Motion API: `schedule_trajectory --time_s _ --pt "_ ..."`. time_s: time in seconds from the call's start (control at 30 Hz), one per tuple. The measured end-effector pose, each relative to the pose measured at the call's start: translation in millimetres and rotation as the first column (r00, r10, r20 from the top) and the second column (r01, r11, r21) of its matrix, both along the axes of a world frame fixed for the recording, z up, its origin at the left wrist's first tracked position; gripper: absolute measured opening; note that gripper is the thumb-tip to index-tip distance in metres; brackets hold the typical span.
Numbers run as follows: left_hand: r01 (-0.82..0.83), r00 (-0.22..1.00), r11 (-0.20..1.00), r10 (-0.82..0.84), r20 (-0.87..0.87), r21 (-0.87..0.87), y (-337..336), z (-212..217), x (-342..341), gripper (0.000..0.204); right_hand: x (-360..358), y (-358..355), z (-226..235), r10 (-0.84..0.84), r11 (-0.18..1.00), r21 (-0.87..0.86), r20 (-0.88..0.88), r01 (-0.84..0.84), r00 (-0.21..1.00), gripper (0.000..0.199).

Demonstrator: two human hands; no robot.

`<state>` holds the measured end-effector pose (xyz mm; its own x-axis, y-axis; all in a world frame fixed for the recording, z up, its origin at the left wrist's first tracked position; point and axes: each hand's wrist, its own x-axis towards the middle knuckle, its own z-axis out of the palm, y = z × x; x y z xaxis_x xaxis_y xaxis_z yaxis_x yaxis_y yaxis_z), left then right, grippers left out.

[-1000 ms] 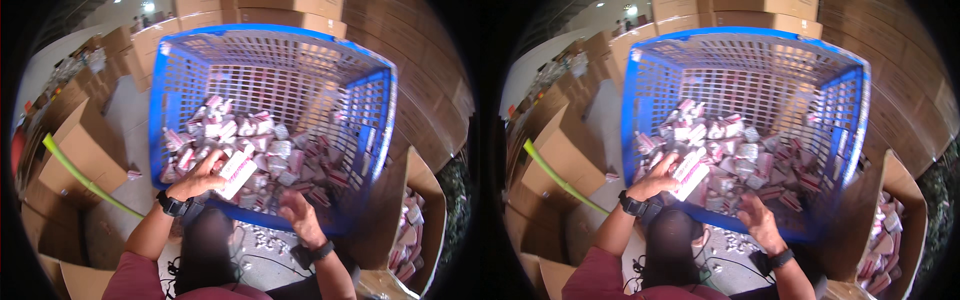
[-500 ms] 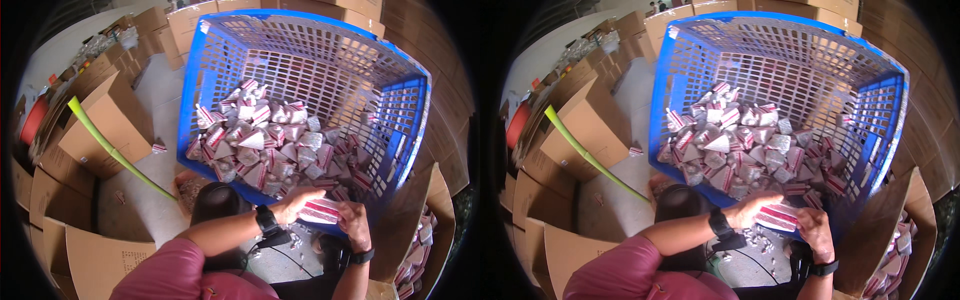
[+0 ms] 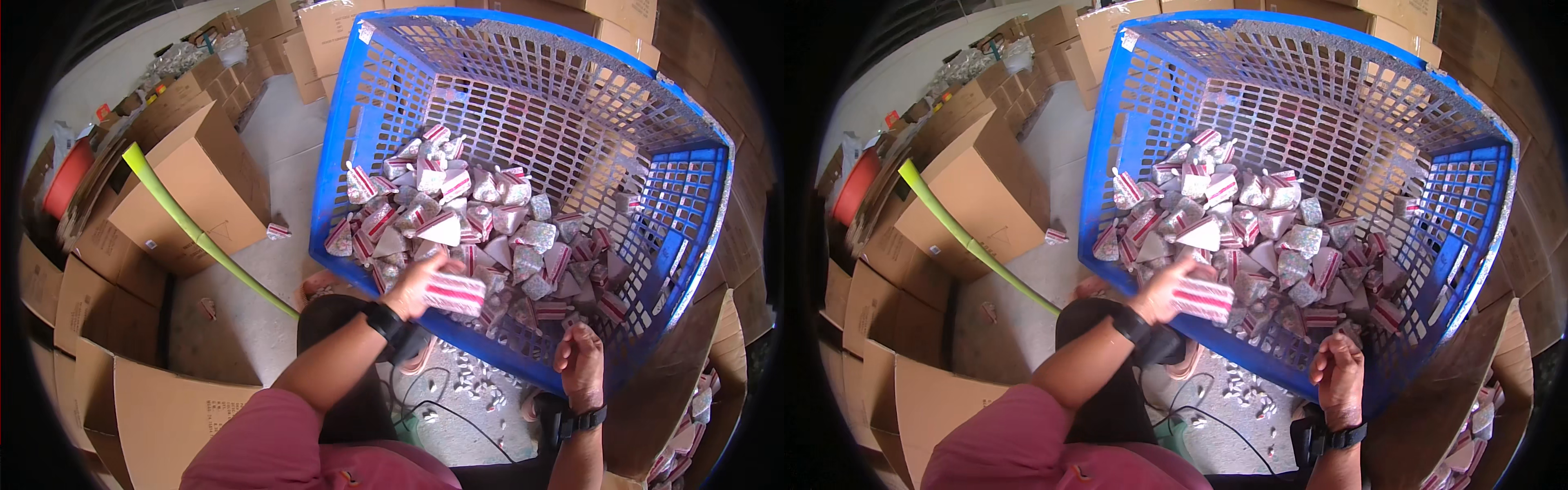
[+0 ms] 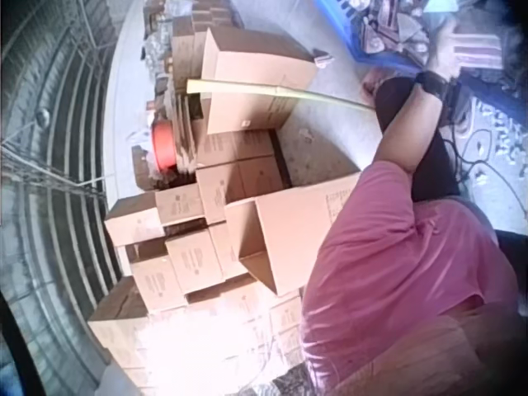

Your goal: Sorting and inspecting small packaged foam or plastic products from a large blue crate into a cardboard box.

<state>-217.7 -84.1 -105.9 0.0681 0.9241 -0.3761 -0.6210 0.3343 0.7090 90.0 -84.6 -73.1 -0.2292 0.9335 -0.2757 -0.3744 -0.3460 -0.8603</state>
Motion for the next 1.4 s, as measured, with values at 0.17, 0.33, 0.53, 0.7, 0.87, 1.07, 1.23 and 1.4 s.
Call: schedule_trajectory --time_s 0.17,0.33,0.53,0.7,0.87,1.07,1.23,1.4 --pt "-0.307 0.887 0.939 0.222 -0.406 -0.157 1.0 -1.3 -100.8 0.029 -16.3 -10.1 7.4 0.108 0.985 0.087 0.353 -0.148 0.929 0.022" --pt "-0.327 0.775 0.837 -0.029 -0.631 -0.439 -7.3 -36.3 -138.1 0.029 -26.1 -14.4 8.2 0.185 0.96 0.098 0.482 -0.263 0.856 0.021" --pt "-0.239 0.857 0.835 -0.059 -0.512 -0.496 -9.0 -35.5 -112.0 0.041 -25.7 -17.6 5.8 0.228 0.949 0.069 0.519 -0.306 0.824 0.019" --pt "-0.215 0.908 0.91 0.052 -0.416 -0.355 -20.5 -80.1 -166.1 0.041 -34.6 -21.2 8.5 0.296 0.911 0.092 0.532 -0.402 0.793 0.019" --pt "-0.165 0.967 0.904 0.068 -0.247 -0.394 -18.8 -73.0 -112.2 0.035 -30.5 -20.3 2.2 0.294 0.92 0.062 0.543 -0.387 0.786 0.019" --pt "-0.143 0.903 0.846 -0.1 -0.417 -0.513 -17.2 -26.5 -62.3 0.045 -22.4 -23.7 4.1 0.283 0.932 0.028 0.564 -0.361 0.776 0.02" --pt "-0.056 0.826 0.917 -0.18 -0.534 -0.396 -16.3 -40.7 -67.3 0.049 -25.2 -20.8 -0.9 0.285 0.917 0.055 0.602 -0.395 0.746 0.02" --pt "-0.019 0.77 0.984 -0.099 -0.631 -0.178 -15.3 -38.3 -49.4 0.025 -25.7 -18.0 -12.3 0.279 0.881 0.129 0.636 -0.455 0.72 0.016"
